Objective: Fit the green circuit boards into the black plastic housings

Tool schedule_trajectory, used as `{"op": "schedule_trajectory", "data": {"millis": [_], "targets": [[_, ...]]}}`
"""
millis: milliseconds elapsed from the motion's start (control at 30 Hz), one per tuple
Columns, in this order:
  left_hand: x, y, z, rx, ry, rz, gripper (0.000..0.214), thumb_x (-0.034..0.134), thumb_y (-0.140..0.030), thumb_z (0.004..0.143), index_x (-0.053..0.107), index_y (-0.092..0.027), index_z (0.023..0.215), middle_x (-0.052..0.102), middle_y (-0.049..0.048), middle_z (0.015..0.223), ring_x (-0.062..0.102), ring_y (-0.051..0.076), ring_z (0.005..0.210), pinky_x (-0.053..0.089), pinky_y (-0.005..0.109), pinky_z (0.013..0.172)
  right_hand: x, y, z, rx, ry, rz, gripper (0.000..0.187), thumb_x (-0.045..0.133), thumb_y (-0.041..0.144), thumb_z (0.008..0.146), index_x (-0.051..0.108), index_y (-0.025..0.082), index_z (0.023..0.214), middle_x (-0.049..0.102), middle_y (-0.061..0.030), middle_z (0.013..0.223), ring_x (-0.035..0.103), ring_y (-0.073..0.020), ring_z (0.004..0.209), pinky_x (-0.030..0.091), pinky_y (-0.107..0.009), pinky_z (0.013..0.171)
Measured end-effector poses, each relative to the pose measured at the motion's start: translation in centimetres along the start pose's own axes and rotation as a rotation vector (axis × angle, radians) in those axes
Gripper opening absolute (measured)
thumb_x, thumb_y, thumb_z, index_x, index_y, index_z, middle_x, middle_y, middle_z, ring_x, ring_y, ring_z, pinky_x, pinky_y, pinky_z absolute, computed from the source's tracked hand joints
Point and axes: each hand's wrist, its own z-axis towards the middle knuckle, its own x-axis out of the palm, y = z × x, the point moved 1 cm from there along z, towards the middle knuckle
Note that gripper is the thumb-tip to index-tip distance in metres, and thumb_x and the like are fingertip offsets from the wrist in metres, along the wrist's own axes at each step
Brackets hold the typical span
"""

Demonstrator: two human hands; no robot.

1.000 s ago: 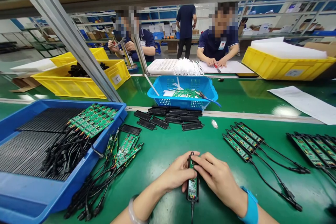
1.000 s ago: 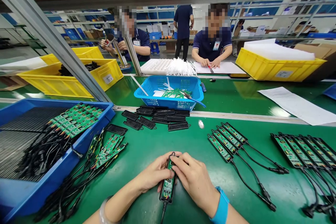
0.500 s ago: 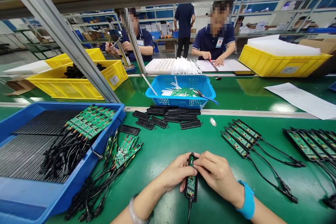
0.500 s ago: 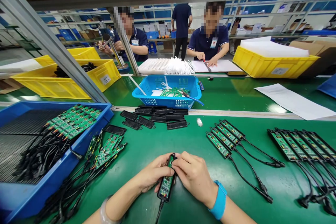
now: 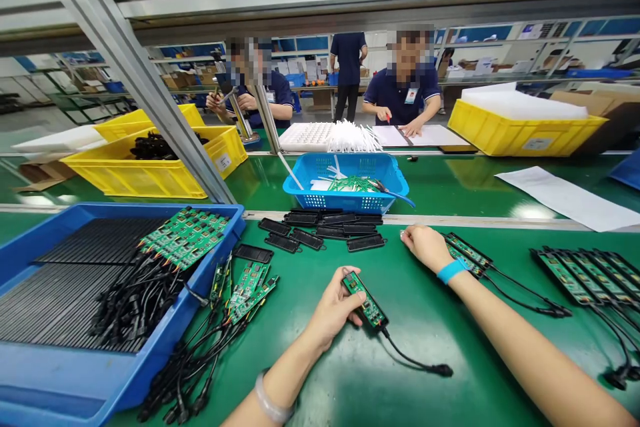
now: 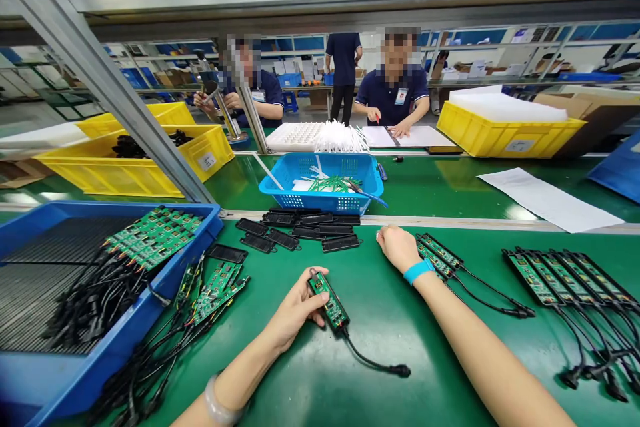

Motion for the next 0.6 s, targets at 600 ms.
{"op": "schedule_trajectory", "data": {"millis": [600], "targets": [[0.8, 1.0, 0.0, -0.053, 0.008, -0.105, 0.032, 0.058, -0.044, 0.079, 0.040, -0.019, 0.083, 0.062, -0.0011, 0.059, 0.061, 0.011, 0.044, 0.049, 0.017, 0.038, -0.2, 9.2, -14.6, -0.367, 0.123, 0.081, 0.050, 0.045, 0.021, 0.088, 0.037, 0.008, 0.136, 0.054, -0.0146, 0.105, 0.061, -0.0248, 0.086, 0.056, -0.037, 0.069]]}}
